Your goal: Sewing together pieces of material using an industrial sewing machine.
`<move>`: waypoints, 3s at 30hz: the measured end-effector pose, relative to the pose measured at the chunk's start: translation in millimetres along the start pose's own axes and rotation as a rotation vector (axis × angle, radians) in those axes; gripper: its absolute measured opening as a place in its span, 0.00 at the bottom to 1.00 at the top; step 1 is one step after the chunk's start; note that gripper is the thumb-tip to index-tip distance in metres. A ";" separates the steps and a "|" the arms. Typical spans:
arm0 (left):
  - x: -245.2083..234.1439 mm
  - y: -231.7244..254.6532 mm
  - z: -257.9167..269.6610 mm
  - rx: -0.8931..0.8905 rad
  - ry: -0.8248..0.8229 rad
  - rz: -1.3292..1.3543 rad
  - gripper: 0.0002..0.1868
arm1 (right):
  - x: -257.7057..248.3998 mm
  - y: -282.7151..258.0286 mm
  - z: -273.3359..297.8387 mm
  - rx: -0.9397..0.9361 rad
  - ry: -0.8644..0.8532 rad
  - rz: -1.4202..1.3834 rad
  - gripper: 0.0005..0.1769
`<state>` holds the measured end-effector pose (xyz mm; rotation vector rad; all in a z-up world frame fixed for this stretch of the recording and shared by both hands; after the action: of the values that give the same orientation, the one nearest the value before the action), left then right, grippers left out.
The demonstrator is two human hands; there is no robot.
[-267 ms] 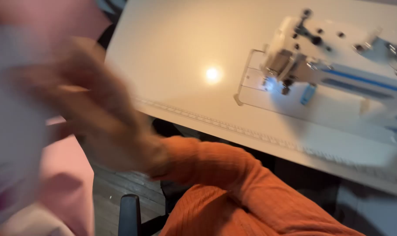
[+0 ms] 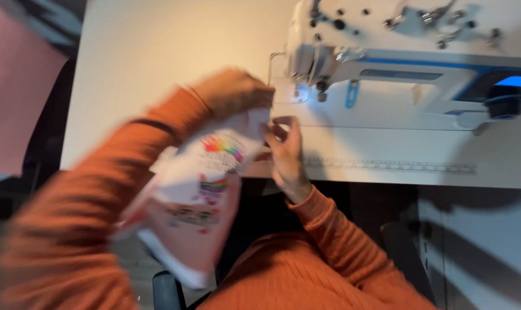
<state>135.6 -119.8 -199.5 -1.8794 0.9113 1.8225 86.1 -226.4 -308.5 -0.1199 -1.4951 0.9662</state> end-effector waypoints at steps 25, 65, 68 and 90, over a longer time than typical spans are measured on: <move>95.8 -67.9 -36.1 -0.515 0.258 -0.163 0.14 | -22.3 -73.7 -77.7 -0.586 -0.214 1.977 0.21; 107.2 -80.9 -71.7 -0.159 0.294 0.174 0.12 | -56.5 -88.3 -90.7 -0.491 -0.130 2.074 0.26; 108.6 -83.7 -65.1 -0.170 0.321 0.141 0.10 | -52.6 -80.5 -89.7 -0.512 -0.142 2.065 0.26; 136.7 -96.3 -53.5 -0.124 0.334 0.019 0.12 | -57.3 -59.7 -89.9 -0.590 -0.109 2.102 0.16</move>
<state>233.6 -111.9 -344.9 -2.3083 0.9424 1.6363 203.0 -255.3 -329.0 -2.4159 -1.3014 1.9521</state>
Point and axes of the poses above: each hand's wrist, its own z-axis away from the middle knuckle, its own x-axis out of the palm, y = z × x, the point moved 8 cm from there along -z, towards the middle knuckle, and after that the axes turned 6 degrees about -z, right-handed, at the moved point
